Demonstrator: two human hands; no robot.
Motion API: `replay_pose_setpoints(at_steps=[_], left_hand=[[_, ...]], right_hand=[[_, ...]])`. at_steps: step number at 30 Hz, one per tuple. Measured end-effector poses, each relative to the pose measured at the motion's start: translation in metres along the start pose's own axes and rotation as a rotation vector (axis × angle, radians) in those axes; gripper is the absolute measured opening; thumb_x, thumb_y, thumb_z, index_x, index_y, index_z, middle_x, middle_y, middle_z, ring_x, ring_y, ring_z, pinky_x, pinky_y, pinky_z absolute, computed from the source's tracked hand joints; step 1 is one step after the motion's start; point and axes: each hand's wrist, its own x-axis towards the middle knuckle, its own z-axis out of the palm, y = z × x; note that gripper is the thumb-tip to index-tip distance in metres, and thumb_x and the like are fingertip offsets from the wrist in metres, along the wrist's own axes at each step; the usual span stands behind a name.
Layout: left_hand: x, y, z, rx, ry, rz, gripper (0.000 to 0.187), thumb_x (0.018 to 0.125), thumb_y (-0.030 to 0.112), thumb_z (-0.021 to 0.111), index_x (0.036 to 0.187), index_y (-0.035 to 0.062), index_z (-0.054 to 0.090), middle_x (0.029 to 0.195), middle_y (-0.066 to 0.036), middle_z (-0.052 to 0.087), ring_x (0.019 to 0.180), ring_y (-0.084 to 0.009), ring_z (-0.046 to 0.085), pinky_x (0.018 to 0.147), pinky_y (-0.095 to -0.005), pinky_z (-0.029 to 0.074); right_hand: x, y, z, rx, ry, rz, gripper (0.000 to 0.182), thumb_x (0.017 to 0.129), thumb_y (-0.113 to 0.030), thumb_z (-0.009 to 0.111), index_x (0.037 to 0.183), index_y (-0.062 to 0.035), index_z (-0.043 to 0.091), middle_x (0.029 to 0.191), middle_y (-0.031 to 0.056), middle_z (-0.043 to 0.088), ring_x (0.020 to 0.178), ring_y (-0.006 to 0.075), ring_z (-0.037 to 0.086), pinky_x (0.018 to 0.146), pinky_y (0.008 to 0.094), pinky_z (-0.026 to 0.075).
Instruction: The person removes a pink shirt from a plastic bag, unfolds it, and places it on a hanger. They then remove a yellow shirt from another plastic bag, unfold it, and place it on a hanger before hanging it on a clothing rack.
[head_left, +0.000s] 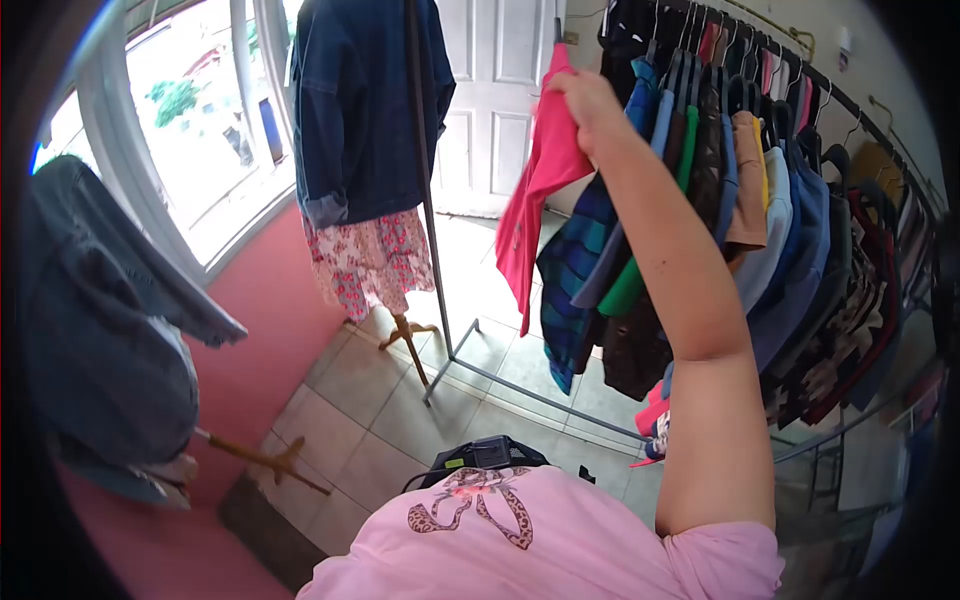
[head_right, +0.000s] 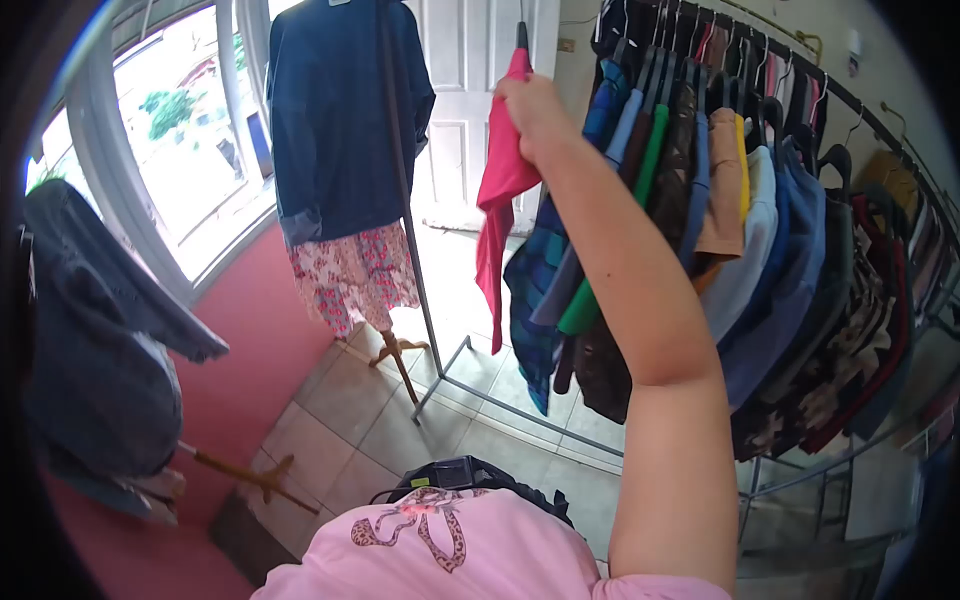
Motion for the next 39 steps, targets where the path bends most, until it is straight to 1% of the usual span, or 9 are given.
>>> replay_pose_setpoints(at_steps=[9, 14, 25, 27, 30, 34, 35, 36, 39], left_hand=[[0.076, 0.026, -0.108, -0.209, 0.152, 0.104, 0.037, 0.085, 0.027, 0.053, 0.114, 0.0055, 0.058, 0.112, -0.012, 0.06, 0.104, -0.0236, 0.057, 0.087, -0.033, 0.045], [0.097, 0.029, -0.148, -0.158, 0.183, 0.098, 0.035, 0.084, 0.023, 0.055, 0.113, 0.0049, 0.058, 0.11, -0.012, 0.061, 0.102, -0.0218, 0.058, 0.086, -0.0319, 0.045], [0.119, -0.008, -0.151, -0.141, 0.0, 0.007, 0.034, 0.084, 0.026, 0.054, 0.111, 0.0065, 0.06, 0.108, -0.009, 0.063, 0.1, -0.02, 0.059, 0.085, -0.0317, 0.046], [0.123, -0.007, -0.148, -0.116, -0.024, 0.003, 0.035, 0.084, 0.027, 0.053, 0.111, 0.0067, 0.06, 0.107, -0.009, 0.063, 0.1, -0.0199, 0.059, 0.084, -0.0317, 0.046], [0.125, 0.001, -0.153, -0.063, -0.058, 0.001, 0.035, 0.084, 0.028, 0.053, 0.111, 0.0071, 0.06, 0.107, -0.009, 0.063, 0.1, -0.0198, 0.059, 0.084, -0.0316, 0.046], [0.127, 0.03, -0.17, 0.026, -0.099, 0.014, 0.035, 0.084, 0.028, 0.053, 0.111, 0.0076, 0.06, 0.106, -0.009, 0.063, 0.099, -0.0196, 0.059, 0.084, -0.0315, 0.047], [0.131, 0.037, -0.174, 0.052, -0.109, 0.018, 0.035, 0.084, 0.029, 0.053, 0.111, 0.0077, 0.06, 0.106, -0.009, 0.063, 0.099, -0.0195, 0.059, 0.084, -0.0315, 0.047], [0.135, 0.043, -0.177, 0.081, -0.12, 0.022, 0.035, 0.084, 0.029, 0.053, 0.111, 0.0079, 0.061, 0.106, -0.009, 0.063, 0.099, -0.0195, 0.059, 0.084, -0.0314, 0.047], [0.152, 0.065, -0.175, 0.173, -0.162, 0.045, 0.035, 0.084, 0.029, 0.053, 0.111, 0.0083, 0.061, 0.106, -0.009, 0.063, 0.098, -0.0193, 0.059, 0.084, -0.0314, 0.047]], right_hand=[[0.061, 0.058, 0.12, -0.198, 0.088, -0.168, 0.017, 0.071, -0.008, 0.06, 0.083, 0.003, 0.055, 0.078, 0.0125, 0.058, 0.07, 0.0206, 0.056, 0.062, 0.0349, 0.045], [0.101, 0.087, 0.178, -0.275, 0.157, -0.212, 0.037, 0.071, -0.011, 0.059, 0.104, 0.0054, 0.052, 0.097, 0.0196, 0.058, 0.088, 0.0295, 0.059, 0.074, 0.0377, 0.047], [0.104, 0.098, 0.256, -0.345, 0.283, -0.315, 0.044, 0.072, -0.011, 0.057, 0.107, 0.0126, 0.047, 0.101, 0.0305, 0.055, 0.096, 0.0392, 0.056, 0.085, 0.0392, 0.045], [0.101, 0.101, 0.254, -0.347, 0.209, -0.277, 0.059, 0.074, -0.018, 0.059, 0.119, 0.0138, 0.038, 0.112, 0.0335, 0.048, 0.106, 0.041, 0.05, 0.092, 0.0393, 0.04], [0.08, 0.114, 0.247, -0.465, 0.077, -0.228, 0.09, 0.078, -0.035, 0.059, 0.136, 0.0109, 0.007, 0.134, 0.0342, 0.021, 0.125, 0.0428, 0.028, 0.105, 0.0392, 0.026], [0.004, 0.179, 0.189, -0.532, -0.076, -0.51, 0.079, 0.084, -0.027, 0.058, 0.136, 0.0084, 0.01, 0.134, 0.0291, 0.025, 0.125, 0.0386, 0.029, 0.103, 0.0385, 0.027], [-0.023, 0.201, 0.165, -0.558, -0.11, -0.669, 0.077, 0.081, -0.018, 0.062, 0.14, 0.0002, 0.015, 0.125, 0.0212, 0.038, 0.108, 0.0319, 0.043, 0.093, 0.0351, 0.035], [-0.061, 0.211, 0.141, -0.711, -0.176, -0.627, 0.073, 0.082, -0.017, 0.06, 0.138, 0.0014, 0.018, 0.124, 0.0243, 0.041, 0.115, 0.0346, 0.042, 0.094, 0.037, 0.037], [-0.162, 0.315, 0.026, -0.943, -0.588, -0.08, 0.061, 0.081, -0.02, 0.057, 0.134, -0.0048, 0.032, 0.126, 0.0232, 0.043, 0.115, 0.0339, 0.045, 0.095, 0.0395, 0.039]])
